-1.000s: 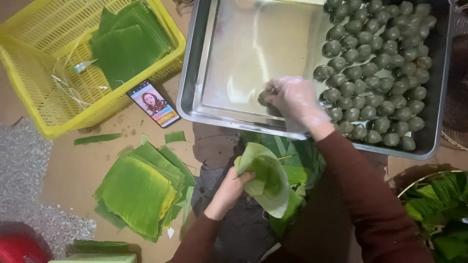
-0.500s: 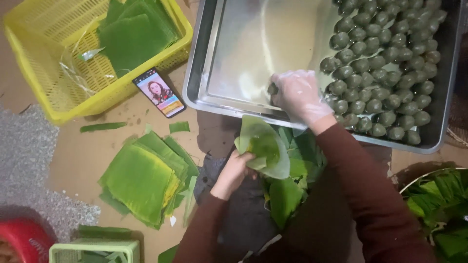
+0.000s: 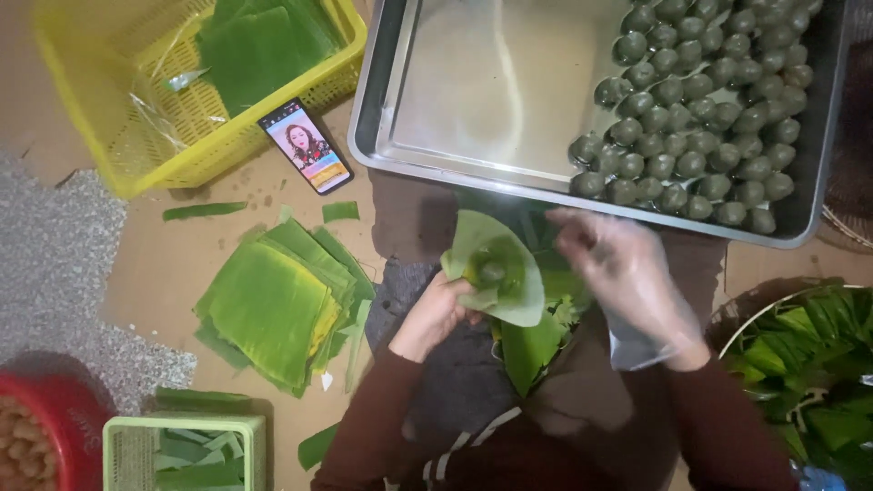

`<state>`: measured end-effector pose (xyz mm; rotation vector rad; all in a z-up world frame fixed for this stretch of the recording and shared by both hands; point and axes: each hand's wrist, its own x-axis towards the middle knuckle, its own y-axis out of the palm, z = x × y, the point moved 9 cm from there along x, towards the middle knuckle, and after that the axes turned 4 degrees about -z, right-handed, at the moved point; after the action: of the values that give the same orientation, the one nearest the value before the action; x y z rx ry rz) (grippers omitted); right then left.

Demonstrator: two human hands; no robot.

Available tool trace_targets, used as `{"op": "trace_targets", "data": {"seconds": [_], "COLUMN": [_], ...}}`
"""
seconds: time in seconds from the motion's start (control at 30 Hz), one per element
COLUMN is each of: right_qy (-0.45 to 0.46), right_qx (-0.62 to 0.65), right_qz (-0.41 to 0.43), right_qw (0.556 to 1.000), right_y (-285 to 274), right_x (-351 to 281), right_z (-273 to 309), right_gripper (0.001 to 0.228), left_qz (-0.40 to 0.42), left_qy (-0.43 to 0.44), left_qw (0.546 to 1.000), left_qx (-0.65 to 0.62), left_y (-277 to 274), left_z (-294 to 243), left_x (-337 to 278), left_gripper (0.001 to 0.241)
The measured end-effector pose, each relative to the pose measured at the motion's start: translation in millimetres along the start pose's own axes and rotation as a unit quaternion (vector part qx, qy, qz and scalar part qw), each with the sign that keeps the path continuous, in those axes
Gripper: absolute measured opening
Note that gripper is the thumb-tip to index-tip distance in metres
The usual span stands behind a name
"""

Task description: Wrapping green rice cake dough balls in banana leaves and trimming them with scissors.

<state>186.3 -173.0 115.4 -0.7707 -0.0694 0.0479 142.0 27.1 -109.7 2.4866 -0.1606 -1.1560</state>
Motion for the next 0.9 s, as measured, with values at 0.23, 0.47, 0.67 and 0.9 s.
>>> {"op": "trace_targets", "data": {"seconds": [0.23, 0.47, 0.67, 0.9], "right_qy": [-0.101, 0.045, 0.022, 0.038], "right_qx": [0.118, 0.181, 0.175, 0.175], "right_qz": [-0.037, -0.156, -0.133, -0.2], "right_qw": [0.987, 0.97, 0.975, 0.963], "right_y": [65, 61, 66, 65], "right_x": [-84, -131, -145, -158], "right_z": [-3, -25, -19, -37], "right_gripper": [0.052, 0.023, 0.05, 0.032], "left_qz": [0.04, 0.228, 0.22, 0.213], "left_qy": [-0.08, -0.123, -0.14, -0.113], "left_qw": [0.994, 0.945, 0.932, 0.953], "left_qx": [-0.063, -0.199, -0.252, -0.183], "left_y": [1, 38, 29, 48], "left_z": [38, 65, 80, 68], "left_x": [-32, -76, -84, -108], "left_gripper": [0.044, 0.03, 0.028, 0.031]}}
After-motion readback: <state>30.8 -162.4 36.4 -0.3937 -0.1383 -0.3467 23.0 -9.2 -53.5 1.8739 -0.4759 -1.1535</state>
